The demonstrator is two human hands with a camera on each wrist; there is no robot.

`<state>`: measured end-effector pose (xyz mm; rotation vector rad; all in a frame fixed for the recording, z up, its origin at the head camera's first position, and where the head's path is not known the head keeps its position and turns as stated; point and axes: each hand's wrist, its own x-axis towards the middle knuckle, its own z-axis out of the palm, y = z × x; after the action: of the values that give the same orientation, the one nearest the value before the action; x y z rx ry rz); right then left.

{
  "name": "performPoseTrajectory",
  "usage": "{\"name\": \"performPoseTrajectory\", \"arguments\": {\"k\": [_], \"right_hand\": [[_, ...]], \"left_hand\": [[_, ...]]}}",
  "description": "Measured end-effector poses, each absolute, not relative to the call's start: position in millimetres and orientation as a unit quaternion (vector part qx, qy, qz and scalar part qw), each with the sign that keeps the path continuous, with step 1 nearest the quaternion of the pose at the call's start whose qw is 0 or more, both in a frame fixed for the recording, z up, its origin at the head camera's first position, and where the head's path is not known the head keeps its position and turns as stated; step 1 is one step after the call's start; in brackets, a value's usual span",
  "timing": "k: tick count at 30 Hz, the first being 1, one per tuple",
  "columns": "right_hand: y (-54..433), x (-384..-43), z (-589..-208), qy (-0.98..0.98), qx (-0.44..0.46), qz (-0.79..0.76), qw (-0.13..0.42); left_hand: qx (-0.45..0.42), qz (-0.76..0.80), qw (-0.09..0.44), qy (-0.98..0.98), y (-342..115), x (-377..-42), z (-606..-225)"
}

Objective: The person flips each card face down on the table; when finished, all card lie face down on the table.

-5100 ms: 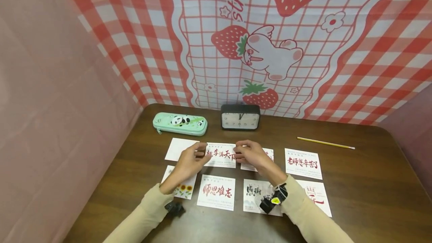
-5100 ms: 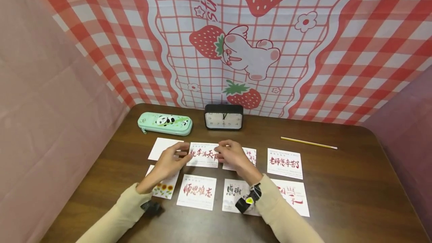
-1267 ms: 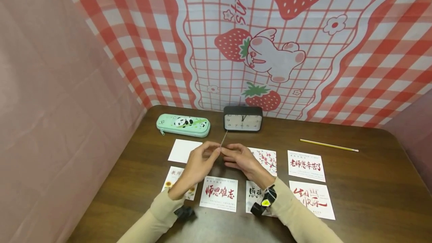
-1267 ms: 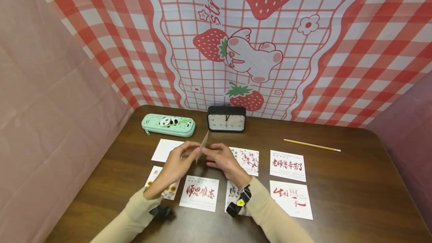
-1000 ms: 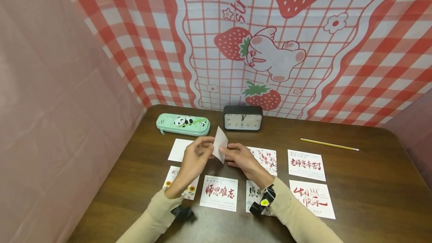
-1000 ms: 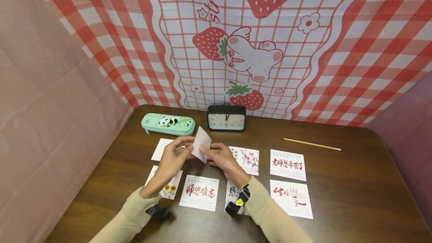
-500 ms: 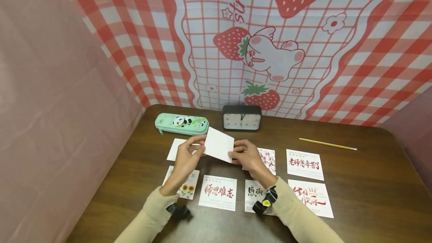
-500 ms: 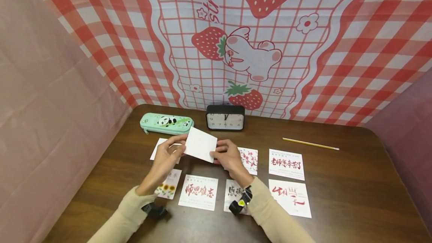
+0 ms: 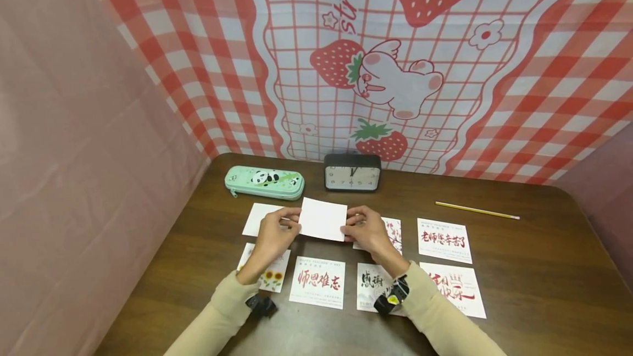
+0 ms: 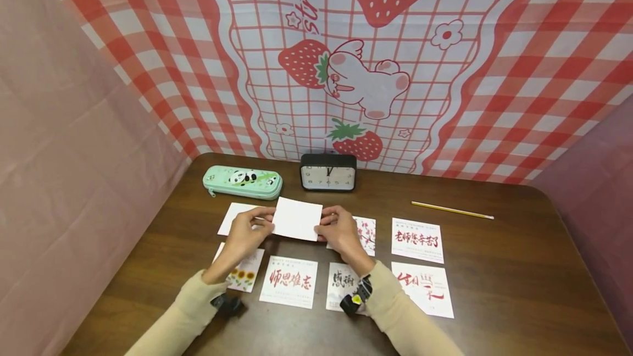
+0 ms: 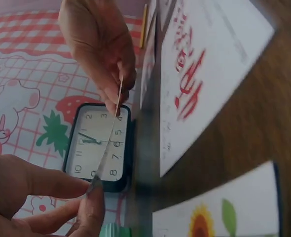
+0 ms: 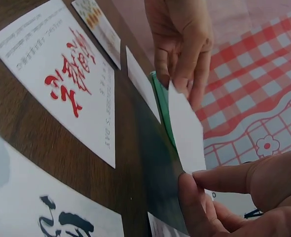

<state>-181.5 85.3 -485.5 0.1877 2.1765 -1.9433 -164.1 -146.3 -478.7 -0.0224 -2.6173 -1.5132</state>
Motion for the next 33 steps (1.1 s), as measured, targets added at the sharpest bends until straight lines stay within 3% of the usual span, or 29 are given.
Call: {"name": "performPoseTrajectory", "arguments": {"k": [9,18,33], "right_hand": [[85.9,-182.5,-487.1,0.754,0.065,-0.637,0.145],[85.9,-183.2,-485.0,0.75,0.063,-0.629,0.192],[92.5,-186.5,-479.8,0.759,0.063,-0.615,0.205]], "left_hand": [[-0.012,-0.466,0.017,-0.885,-148.3,-161.7,-485.2],[-0.016,-0.449,0.007,-0.893,-149.8,-158.0,-486.1],[-0.023,-0.422,0.004,-0.906,-149.9,-157.8,-481.6]]}}
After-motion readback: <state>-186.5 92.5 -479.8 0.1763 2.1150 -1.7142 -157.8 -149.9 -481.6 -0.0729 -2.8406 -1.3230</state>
